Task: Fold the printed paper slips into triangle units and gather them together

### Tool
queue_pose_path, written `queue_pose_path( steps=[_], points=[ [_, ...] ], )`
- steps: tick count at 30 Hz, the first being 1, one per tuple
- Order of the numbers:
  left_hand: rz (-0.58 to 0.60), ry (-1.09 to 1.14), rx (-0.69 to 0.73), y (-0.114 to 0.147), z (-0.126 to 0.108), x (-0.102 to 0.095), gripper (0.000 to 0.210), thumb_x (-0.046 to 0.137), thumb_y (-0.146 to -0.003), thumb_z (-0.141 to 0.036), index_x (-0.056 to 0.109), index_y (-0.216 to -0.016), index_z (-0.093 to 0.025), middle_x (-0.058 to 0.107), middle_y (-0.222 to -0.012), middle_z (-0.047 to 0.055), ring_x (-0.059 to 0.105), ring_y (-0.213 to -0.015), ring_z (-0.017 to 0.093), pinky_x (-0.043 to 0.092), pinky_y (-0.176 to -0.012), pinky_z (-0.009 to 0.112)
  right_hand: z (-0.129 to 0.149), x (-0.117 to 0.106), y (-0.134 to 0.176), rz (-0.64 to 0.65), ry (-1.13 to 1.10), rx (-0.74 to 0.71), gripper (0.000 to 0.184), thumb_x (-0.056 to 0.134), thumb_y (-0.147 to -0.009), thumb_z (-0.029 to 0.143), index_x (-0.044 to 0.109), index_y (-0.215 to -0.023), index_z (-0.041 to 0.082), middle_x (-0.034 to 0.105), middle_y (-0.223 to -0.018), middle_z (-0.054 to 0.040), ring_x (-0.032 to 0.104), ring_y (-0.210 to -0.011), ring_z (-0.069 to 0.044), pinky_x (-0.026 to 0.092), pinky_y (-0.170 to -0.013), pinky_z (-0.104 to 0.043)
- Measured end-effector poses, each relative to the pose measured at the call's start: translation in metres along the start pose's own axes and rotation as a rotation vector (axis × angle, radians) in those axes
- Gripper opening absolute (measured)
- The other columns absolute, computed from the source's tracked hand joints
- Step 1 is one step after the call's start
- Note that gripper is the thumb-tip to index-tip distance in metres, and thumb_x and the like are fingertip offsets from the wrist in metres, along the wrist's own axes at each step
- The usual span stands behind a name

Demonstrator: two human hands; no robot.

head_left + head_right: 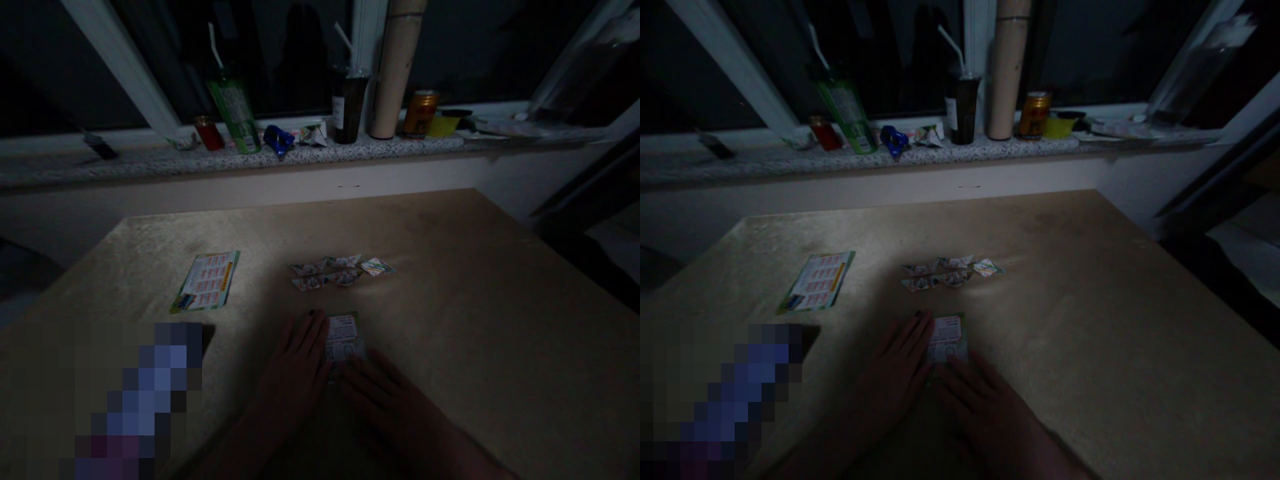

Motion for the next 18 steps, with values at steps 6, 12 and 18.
queue_pose_path(
  steps=[6,12,18],
  points=[
    [-0.033,0.046,-0.001,0.002,0.002,-0.002,0.051,0.037,-0.094,-0.030,0.031,-0.142,-0.014,0.033,-0.148,0.009,0.027,-0.136,0.024,0.021,-0.111,0.048,-0.032,-0.021,-0.014,0.074,-0.020,0.033,0.067,0.056,-0.085,0.036,0.028,-0.143,0.019,0.033,-0.148,-0.0057,0.022,-0.138,-0.022,0.011,-0.116,-0.046],
    [0.009,0.116,0.014,0.006,0.006,-0.004,0.073,0.048,-0.087,-0.048,0.020,-0.146,-0.015,0.020,-0.152,0.011,0.019,-0.139,0.027,0.017,-0.112,0.049,-0.041,-0.019,-0.023,0.158,-0.099,-0.011,0.059,0.048,-0.090,0.039,0.029,-0.143,0.022,0.030,-0.149,-0.0021,0.020,-0.139,-0.018,0.012,-0.116,-0.044],
    [0.082,0.200,0.163,0.005,0.003,-0.007,0.067,0.047,-0.089,-0.044,0.024,-0.145,-0.015,0.024,-0.152,0.006,0.020,-0.139,0.021,0.020,-0.113,0.038,-0.043,-0.016,-0.023,0.150,-0.097,0.002,0.053,0.049,-0.090,0.028,0.034,-0.140,0.024,0.033,-0.148,0.0000,0.023,-0.138,-0.016,0.012,-0.116,-0.043]
  ],
)
Point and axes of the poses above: each hand's wrist, its own y-axis away from the middle knuckle, its own x-axis out of the palm, z = x × y, the point moved 5 cm from there along -y, towards the middle knuckle
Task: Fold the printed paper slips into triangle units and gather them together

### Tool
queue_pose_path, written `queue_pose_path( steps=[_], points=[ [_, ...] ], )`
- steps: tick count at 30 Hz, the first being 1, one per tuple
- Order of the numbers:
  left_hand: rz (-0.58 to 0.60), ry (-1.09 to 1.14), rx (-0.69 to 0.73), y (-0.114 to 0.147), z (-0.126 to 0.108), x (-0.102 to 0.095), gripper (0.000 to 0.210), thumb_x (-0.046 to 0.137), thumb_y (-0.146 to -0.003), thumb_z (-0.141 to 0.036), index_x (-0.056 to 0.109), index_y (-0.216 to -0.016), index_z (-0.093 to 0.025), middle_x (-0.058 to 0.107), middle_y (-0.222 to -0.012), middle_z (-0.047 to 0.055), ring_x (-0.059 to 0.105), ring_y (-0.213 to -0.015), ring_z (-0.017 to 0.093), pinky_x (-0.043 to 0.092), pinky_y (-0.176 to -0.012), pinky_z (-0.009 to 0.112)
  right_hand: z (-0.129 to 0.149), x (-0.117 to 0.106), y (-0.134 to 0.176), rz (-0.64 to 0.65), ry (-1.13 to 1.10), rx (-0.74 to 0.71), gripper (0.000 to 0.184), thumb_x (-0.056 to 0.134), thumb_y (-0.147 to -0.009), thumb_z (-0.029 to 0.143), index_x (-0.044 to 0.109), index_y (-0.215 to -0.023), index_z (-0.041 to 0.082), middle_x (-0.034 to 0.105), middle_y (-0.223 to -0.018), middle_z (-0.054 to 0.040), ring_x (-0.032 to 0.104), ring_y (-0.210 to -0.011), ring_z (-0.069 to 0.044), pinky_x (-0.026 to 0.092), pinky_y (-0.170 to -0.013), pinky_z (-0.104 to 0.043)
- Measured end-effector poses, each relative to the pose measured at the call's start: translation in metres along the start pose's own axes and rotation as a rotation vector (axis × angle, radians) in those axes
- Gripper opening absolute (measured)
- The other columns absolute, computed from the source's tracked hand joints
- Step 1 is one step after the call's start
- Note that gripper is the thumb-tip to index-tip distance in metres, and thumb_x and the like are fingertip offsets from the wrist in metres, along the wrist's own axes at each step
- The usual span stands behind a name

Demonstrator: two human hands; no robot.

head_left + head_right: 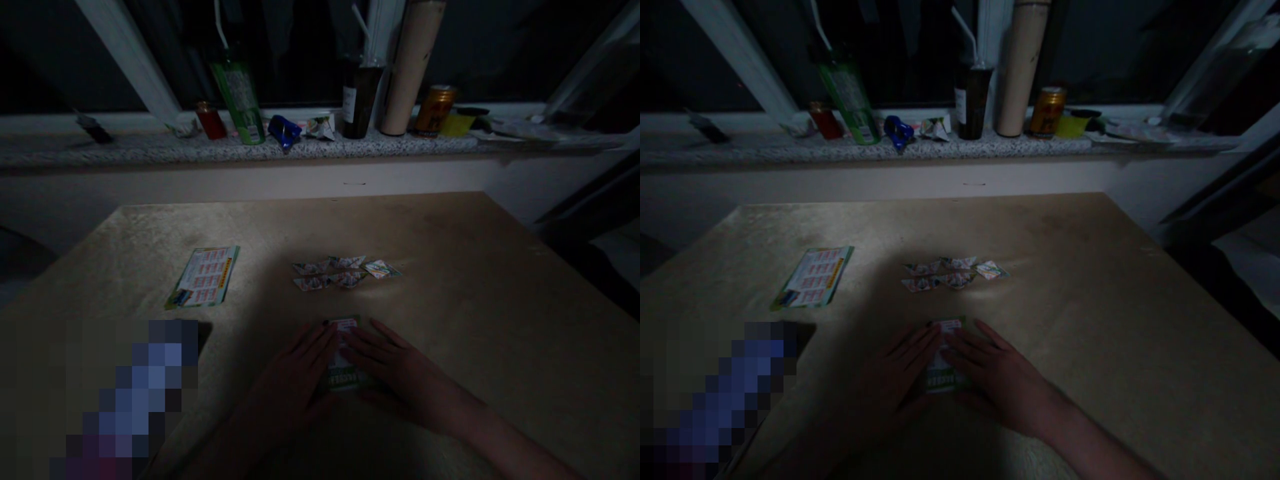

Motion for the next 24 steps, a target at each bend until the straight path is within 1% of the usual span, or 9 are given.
queue_pose_path(
  steps=[2,6,9,14,21,24],
  points=[
    [0.010,0.004,0.010,-0.001,0.000,0.002,0.062,0.046,-0.091,-0.040,0.026,-0.144,-0.016,0.025,-0.151,0.004,0.022,-0.138,0.020,0.022,-0.113,0.036,0.000,0.000,0.000,0.000,0.001,0.000,0.053,0.049,-0.089,0.027,0.034,-0.140,0.023,0.033,-0.148,-0.0003,0.023,-0.138,-0.016,0.010,-0.116,-0.043],
    [0.000,0.010,0.026,-0.003,0.003,0.006,0.058,0.045,-0.092,-0.042,0.028,-0.142,-0.016,0.027,-0.151,0.005,0.026,-0.137,0.020,0.023,-0.113,0.038,-0.001,0.002,0.000,-0.022,-0.011,-0.003,0.060,0.053,-0.087,0.028,0.030,-0.142,0.022,0.033,-0.148,-0.0020,0.026,-0.137,-0.018,0.009,-0.116,-0.044],
    [-0.006,0.020,0.036,-0.004,0.004,0.007,0.052,0.043,-0.094,-0.038,0.032,-0.141,-0.017,0.029,-0.150,0.005,0.029,-0.136,0.020,0.023,-0.113,0.039,-0.003,0.004,-0.001,-0.052,-0.022,-0.010,0.065,0.056,-0.085,0.027,0.028,-0.143,0.024,0.034,-0.147,-0.0016,0.028,-0.136,-0.019,0.009,-0.116,-0.045],
    [0.004,0.034,0.022,-0.005,0.004,0.006,0.050,0.041,-0.095,-0.032,0.030,-0.142,-0.019,0.027,-0.151,0.004,0.028,-0.136,0.019,0.024,-0.113,0.039,-0.005,0.009,-0.002,-0.089,0.031,-0.006,0.058,0.050,-0.088,0.019,0.029,-0.142,0.027,0.040,-0.144,0.0029,0.032,-0.134,-0.016,0.009,-0.116,-0.043],
    [0.021,0.041,0.004,-0.006,0.002,0.005,0.049,0.041,-0.095,-0.033,0.032,-0.141,-0.018,0.030,-0.149,0.003,0.030,-0.135,0.019,0.024,-0.113,0.039,-0.005,0.011,-0.001,-0.110,0.058,-0.011,0.050,0.044,-0.095,0.029,0.028,-0.142,0.029,0.039,-0.144,0.0064,0.030,-0.135,-0.013,0.004,-0.117,-0.041],
    [0.012,0.049,0.002,-0.006,0.001,0.002,0.047,0.040,-0.096,-0.031,0.032,-0.141,-0.019,0.029,-0.150,0.002,0.029,-0.136,0.017,0.021,-0.114,0.038,-0.006,0.012,-0.002,-0.127,0.043,-0.007,0.047,0.043,-0.095,0.028,0.031,-0.141,0.030,0.040,-0.143,0.0072,0.032,-0.134,-0.013,0.005,-0.117,-0.041]
  ],
)
Point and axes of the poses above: each hand's wrist, its own y-axis away from the middle knuckle, its own x-axis out of the palm, z = x × y, the point moved 5 cm from there along -y, towards the middle knuckle
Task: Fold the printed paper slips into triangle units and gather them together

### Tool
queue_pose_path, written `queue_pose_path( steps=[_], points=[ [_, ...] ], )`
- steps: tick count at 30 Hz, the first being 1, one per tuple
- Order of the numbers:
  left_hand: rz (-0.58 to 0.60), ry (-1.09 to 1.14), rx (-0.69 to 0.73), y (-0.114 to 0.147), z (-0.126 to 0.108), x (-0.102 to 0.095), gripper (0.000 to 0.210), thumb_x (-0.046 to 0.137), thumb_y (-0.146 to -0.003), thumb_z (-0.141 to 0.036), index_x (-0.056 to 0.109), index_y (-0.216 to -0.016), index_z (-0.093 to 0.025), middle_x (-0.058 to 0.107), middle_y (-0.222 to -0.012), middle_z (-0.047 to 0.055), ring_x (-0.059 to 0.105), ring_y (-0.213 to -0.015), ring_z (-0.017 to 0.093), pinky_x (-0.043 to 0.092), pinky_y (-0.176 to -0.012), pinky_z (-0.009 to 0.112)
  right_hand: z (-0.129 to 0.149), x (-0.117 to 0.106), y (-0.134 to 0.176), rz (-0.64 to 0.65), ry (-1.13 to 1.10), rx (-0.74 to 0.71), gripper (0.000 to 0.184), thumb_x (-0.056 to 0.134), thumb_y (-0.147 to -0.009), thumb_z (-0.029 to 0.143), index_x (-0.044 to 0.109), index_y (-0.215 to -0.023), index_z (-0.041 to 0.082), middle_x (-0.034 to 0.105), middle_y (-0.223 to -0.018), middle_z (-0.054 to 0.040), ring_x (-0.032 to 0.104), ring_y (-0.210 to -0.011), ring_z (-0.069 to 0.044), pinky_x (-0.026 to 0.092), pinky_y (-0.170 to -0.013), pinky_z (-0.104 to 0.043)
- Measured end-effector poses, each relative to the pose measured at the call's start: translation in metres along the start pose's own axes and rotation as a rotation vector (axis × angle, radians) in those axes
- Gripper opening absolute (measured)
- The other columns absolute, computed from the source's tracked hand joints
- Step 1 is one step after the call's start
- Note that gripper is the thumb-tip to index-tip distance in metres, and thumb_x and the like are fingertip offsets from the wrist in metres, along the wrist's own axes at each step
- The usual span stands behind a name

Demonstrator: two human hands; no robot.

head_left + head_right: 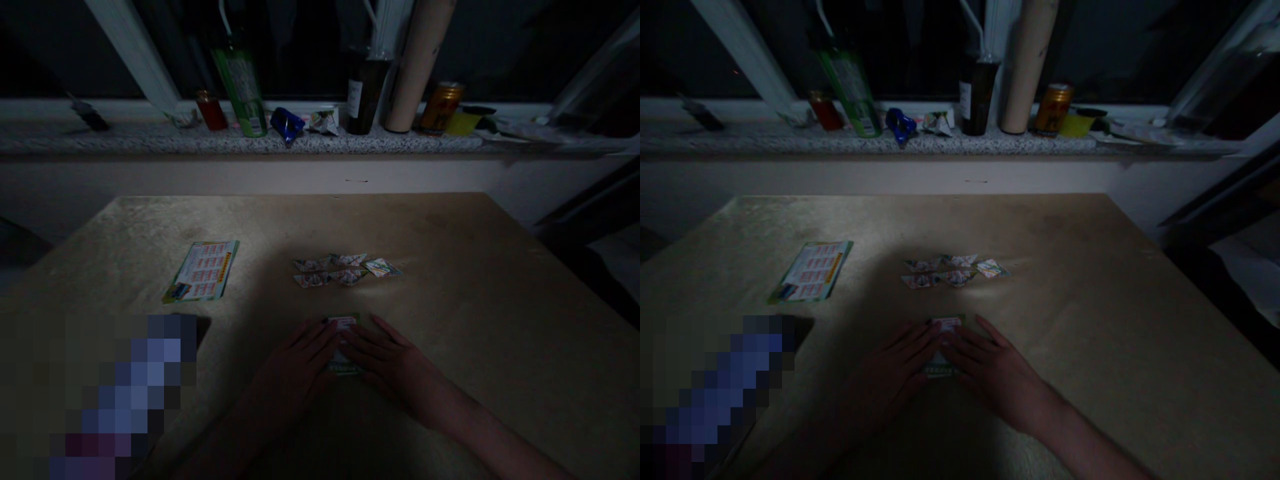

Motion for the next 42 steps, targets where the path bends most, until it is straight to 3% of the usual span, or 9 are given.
queue_pose_path(
  steps=[7,14,18,22,26,30,34,42],
  points=[
    [0.046,0.043,0.019,0.015,-0.002,0.002,0.071,0.047,-0.090,-0.043,0.014,-0.147,-0.017,0.019,-0.153,0.006,0.020,-0.139,0.022,0.015,-0.114,0.041,-0.002,0.001,-0.002,-0.045,-0.063,0.048,0.041,0.044,-0.094,0.020,0.043,-0.134,0.029,0.049,-0.137,0.0044,0.038,-0.131,-0.014,0.015,-0.116,-0.042],
    [0.096,0.048,0.004,0.026,0.000,0.004,0.069,0.043,-0.091,-0.046,0.008,-0.147,-0.024,0.014,-0.154,0.001,0.017,-0.139,0.023,0.013,-0.113,0.046,-0.006,-0.004,-0.004,-0.022,-0.183,0.057,0.035,0.043,-0.094,0.019,0.053,-0.126,0.028,0.053,-0.134,0.0017,0.040,-0.130,-0.015,0.016,-0.115,-0.043],
    [0.064,0.047,0.012,0.026,-0.001,0.001,0.070,0.044,-0.091,-0.048,0.010,-0.147,-0.023,0.013,-0.154,0.004,0.016,-0.140,0.025,0.013,-0.113,0.047,-0.004,-0.018,-0.007,-0.122,-0.251,0.070,0.031,0.043,-0.094,0.020,0.056,-0.122,0.026,0.063,-0.122,-0.0028,0.052,-0.120,-0.016,0.024,-0.112,-0.044],
    [0.036,0.047,0.015,0.027,-0.002,0.001,0.071,0.046,-0.090,-0.043,0.009,-0.147,-0.024,0.015,-0.154,0.003,0.017,-0.140,0.024,0.013,-0.113,0.046,0.006,-0.030,-0.012,-0.219,-0.082,-0.078,0.028,0.052,-0.091,0.028,0.058,-0.117,0.020,0.066,-0.114,-0.0058,0.058,-0.109,-0.019,0.027,-0.110,-0.043],
    [0.029,0.045,0.001,0.027,0.000,0.003,0.070,0.048,-0.089,-0.042,0.011,-0.147,-0.027,0.011,-0.154,0.005,0.016,-0.140,0.026,0.017,-0.112,0.046,0.010,-0.027,-0.021,-0.163,0.088,-0.178,0.018,0.055,-0.088,0.034,0.064,-0.090,0.018,0.068,-0.085,-0.0047,0.058,-0.088,-0.020,0.041,-0.092,-0.039],
    [0.023,0.068,-0.018,0.027,0.002,0.000,0.068,0.049,-0.088,-0.046,0.019,-0.146,-0.026,0.014,-0.154,0.006,0.016,-0.139,0.027,0.020,-0.112,0.046,0.000,-0.024,-0.032,-0.094,0.044,-0.091,0.020,0.050,-0.091,0.031,0.061,-0.079,0.019,0.062,-0.078,-0.0033,0.054,-0.077,-0.017,0.041,-0.075,-0.032],
    [0.020,0.091,-0.028,0.028,0.003,-0.002,0.062,0.047,-0.089,-0.047,0.029,-0.142,-0.020,0.017,-0.154,0.005,0.017,-0.139,0.025,0.020,-0.112,0.044,-0.010,-0.027,-0.042,-0.125,0.009,0.034,0.021,0.048,-0.092,0.030,0.058,-0.078,0.018,0.060,-0.079,-0.0037,0.052,-0.080,-0.018,0.037,-0.074,-0.031],
    [0.021,0.094,-0.047,0.029,0.006,0.004,0.067,0.045,-0.089,-0.050,0.024,-0.144,-0.019,0.025,-0.151,0.006,0.019,-0.139,0.024,0.021,-0.113,0.044,-0.018,-0.024,-0.050,-0.159,0.120,0.161,0.022,0.045,-0.094,0.029,0.055,-0.079,0.018,0.061,-0.084,-0.0061,0.053,-0.083,-0.020,0.034,-0.076,-0.034]
  ],
)
Point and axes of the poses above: each hand's wrist, its own y-axis away from the middle knuckle, its own x-axis out of the palm, z = x × y, the point moved 5 cm from there along -y, towards the middle knuckle
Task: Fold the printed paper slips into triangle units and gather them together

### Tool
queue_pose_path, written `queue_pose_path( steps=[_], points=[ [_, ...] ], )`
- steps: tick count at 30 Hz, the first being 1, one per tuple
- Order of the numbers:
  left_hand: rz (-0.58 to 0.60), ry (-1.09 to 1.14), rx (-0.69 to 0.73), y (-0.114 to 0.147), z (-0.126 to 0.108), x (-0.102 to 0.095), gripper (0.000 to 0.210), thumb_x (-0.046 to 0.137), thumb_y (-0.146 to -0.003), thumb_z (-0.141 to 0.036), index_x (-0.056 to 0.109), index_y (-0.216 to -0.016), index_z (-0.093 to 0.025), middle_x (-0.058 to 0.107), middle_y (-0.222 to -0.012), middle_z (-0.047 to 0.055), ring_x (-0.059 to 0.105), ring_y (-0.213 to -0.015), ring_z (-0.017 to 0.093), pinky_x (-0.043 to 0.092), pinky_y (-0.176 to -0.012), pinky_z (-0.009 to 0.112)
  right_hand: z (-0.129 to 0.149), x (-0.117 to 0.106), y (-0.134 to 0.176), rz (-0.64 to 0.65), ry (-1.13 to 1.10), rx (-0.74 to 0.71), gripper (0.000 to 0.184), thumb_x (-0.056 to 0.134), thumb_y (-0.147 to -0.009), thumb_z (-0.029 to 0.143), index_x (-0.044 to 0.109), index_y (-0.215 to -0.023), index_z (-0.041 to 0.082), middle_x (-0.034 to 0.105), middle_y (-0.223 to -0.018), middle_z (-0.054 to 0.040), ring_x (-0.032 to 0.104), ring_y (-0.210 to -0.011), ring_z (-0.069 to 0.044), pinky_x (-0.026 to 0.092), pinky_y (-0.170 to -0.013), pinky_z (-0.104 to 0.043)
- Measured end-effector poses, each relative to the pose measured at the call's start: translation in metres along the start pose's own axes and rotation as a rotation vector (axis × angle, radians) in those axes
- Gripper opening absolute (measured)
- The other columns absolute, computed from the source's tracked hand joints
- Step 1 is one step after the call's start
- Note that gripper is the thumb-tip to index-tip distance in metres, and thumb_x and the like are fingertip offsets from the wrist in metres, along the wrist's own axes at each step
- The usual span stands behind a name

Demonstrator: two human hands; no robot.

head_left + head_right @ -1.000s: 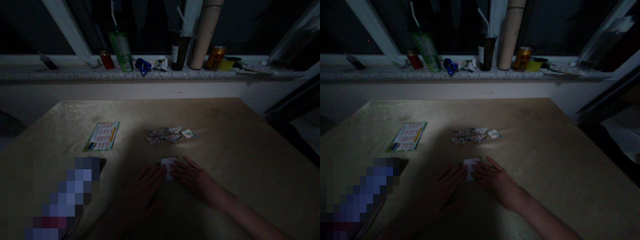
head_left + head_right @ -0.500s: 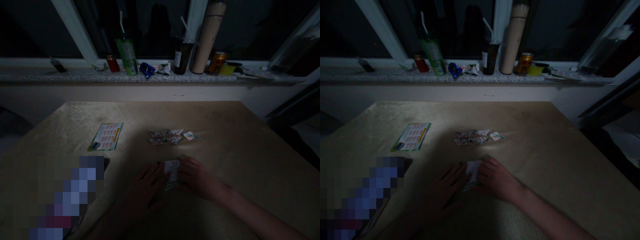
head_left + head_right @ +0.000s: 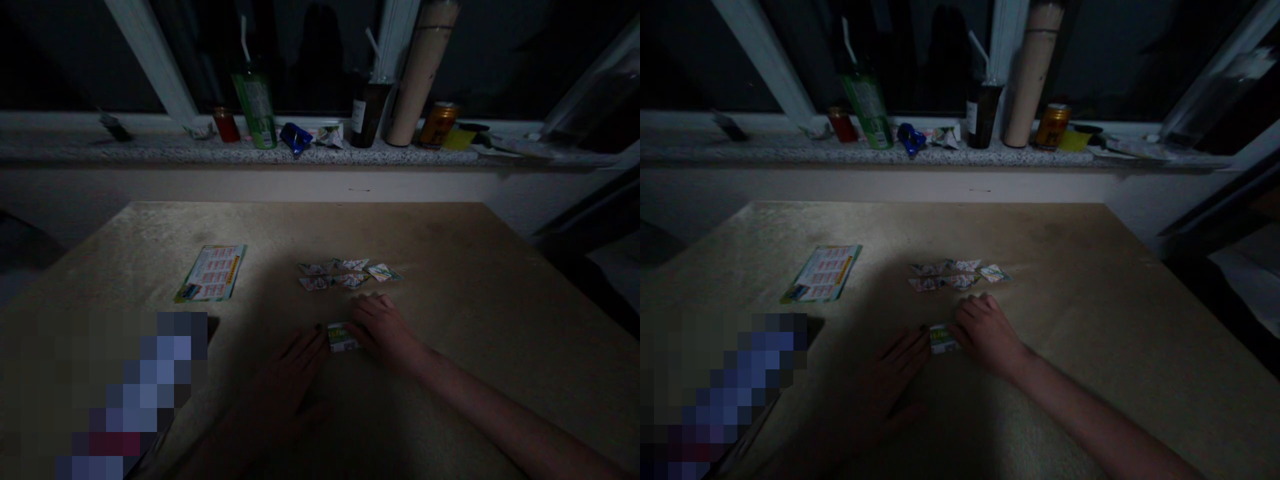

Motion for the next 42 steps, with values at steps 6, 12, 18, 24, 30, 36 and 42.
queue_pose_path(
  steps=[6,12,18,24,30,36,42],
  points=[
    [0.002,0.040,-0.087,0.000,0.000,-0.002,0.077,0.049,-0.087,-0.048,0.012,-0.147,-0.018,0.022,-0.152,0.008,0.020,-0.138,0.025,0.026,-0.111,0.044,-0.001,0.008,-0.001,0.006,0.093,0.057,0.014,0.048,-0.092,0.025,0.055,-0.083,0.018,0.061,-0.083,-0.0058,0.054,-0.083,-0.022,0.033,-0.077,-0.035],
    [-0.036,0.059,-0.006,-0.001,-0.004,-0.003,0.075,0.054,-0.086,-0.043,0.014,-0.147,-0.024,0.024,-0.152,0.005,0.022,-0.138,0.027,0.024,-0.111,0.047,0.000,0.011,-0.002,-0.002,0.115,0.085,0.007,0.050,-0.090,0.024,0.053,-0.089,0.018,0.062,-0.088,-0.0073,0.055,-0.084,-0.023,0.034,-0.078,-0.036],
    [-0.051,0.045,-0.033,-0.006,-0.005,0.000,0.080,0.055,-0.083,-0.047,0.012,-0.147,-0.024,0.023,-0.152,0.006,0.022,-0.137,0.029,0.023,-0.111,0.048,-0.001,0.015,-0.003,0.000,0.123,0.106,0.005,0.050,-0.089,0.022,0.053,-0.089,0.018,0.063,-0.086,-0.0071,0.055,-0.082,-0.024,0.034,-0.077,-0.036],
    [-0.078,0.072,-0.106,-0.005,-0.003,0.003,0.079,0.055,-0.083,-0.047,0.013,-0.147,-0.026,0.024,-0.151,0.006,0.020,-0.137,0.031,0.029,-0.108,0.048,-0.004,0.015,-0.005,0.002,0.071,0.154,0.005,0.050,-0.089,0.022,0.053,-0.088,0.017,0.063,-0.087,-0.0066,0.055,-0.083,-0.023,0.034,-0.077,-0.035],
    [-0.094,0.052,-0.158,-0.005,-0.004,0.006,0.075,0.052,-0.085,-0.051,0.016,-0.147,-0.027,0.030,-0.149,0.006,0.026,-0.134,0.032,0.032,-0.106,0.049,-0.008,0.012,-0.004,-0.039,-0.020,0.192,0.009,0.052,-0.089,0.027,0.053,-0.087,0.018,0.062,-0.085,-0.0058,0.055,-0.082,-0.022,0.034,-0.076,-0.035],
    [-0.099,0.037,-0.179,0.000,-0.014,0.013,0.078,0.051,-0.087,-0.045,0.009,-0.148,-0.023,0.017,-0.154,0.006,0.021,-0.137,0.031,0.032,-0.107,0.047,-0.011,0.013,-0.003,-0.062,-0.076,0.195,0.013,0.054,-0.087,0.032,0.051,-0.083,0.019,0.061,-0.081,-0.0047,0.055,-0.079,-0.022,0.035,-0.074,-0.034],
    [-0.120,-0.005,-0.168,0.001,-0.018,0.015,0.078,0.051,-0.086,-0.045,0.010,-0.148,-0.021,0.018,-0.153,0.006,0.020,-0.138,0.031,0.024,-0.110,0.048,-0.011,0.012,-0.004,-0.046,-0.089,0.197,0.015,0.054,-0.087,0.033,0.051,-0.083,0.019,0.061,-0.082,-0.0045,0.054,-0.079,-0.021,0.034,-0.073,-0.034]
  ],
)
Point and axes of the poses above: each hand's wrist, its own y-axis away from the middle knuckle, its own x-axis out of the palm, z = x × y, the point moved 5 cm from there along -y, towards the middle knuckle
